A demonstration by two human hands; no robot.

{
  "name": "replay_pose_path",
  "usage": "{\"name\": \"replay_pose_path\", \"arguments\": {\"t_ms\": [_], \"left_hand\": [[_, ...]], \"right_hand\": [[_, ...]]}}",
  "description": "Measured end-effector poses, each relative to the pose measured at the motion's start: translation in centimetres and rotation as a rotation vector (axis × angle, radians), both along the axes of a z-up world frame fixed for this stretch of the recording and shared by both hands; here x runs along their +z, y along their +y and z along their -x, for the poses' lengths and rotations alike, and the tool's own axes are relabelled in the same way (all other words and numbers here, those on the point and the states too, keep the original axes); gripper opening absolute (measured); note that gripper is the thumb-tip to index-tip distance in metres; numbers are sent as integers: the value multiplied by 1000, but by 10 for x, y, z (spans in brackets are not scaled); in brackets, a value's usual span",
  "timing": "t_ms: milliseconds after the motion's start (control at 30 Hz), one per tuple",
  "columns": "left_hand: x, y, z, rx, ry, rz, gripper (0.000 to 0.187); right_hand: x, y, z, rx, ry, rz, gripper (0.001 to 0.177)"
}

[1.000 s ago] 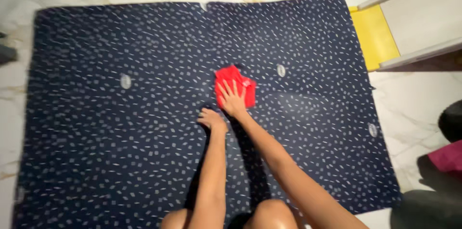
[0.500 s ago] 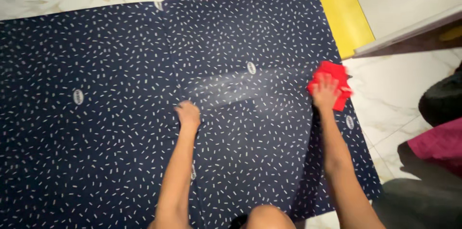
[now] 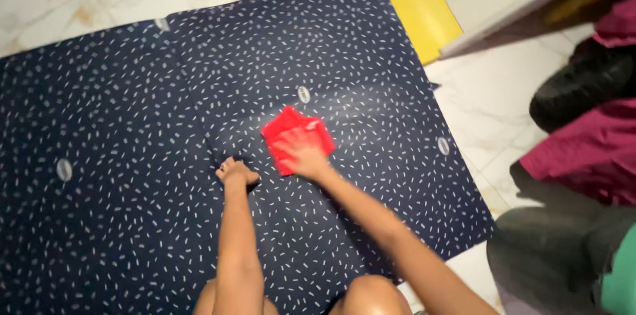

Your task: The person wipes a dark blue patterned mat with a red cloth, repeatedly dipping the cloth into a basin of soapy water to clean the surface. The person folds the mat in half and continues wiping both sides.

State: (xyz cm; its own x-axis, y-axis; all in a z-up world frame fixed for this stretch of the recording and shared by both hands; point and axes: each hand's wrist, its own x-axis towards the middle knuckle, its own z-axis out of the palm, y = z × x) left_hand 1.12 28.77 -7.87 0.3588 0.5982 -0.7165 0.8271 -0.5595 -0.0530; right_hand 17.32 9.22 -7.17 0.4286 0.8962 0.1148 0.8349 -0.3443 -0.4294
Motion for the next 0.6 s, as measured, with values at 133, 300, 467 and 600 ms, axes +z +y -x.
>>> {"name": "replay_pose_path", "arguments": {"t_ms": [133, 300, 467, 600], "left_hand": [[-7, 3, -3, 22, 6, 20, 82], [-20, 5, 4, 0, -55, 10, 80], [-21, -8, 5, -30, -114, -79, 77], [-5, -11, 3, -76, -161, -117, 71]], "right_hand": [[20, -124, -122, -242, -304, -86, 53], [56, -261, -189, -929, 13, 149, 73], [25, -177, -163, -1132, -32, 221, 75], [5, -35, -79, -620, -244, 83, 69]]}}
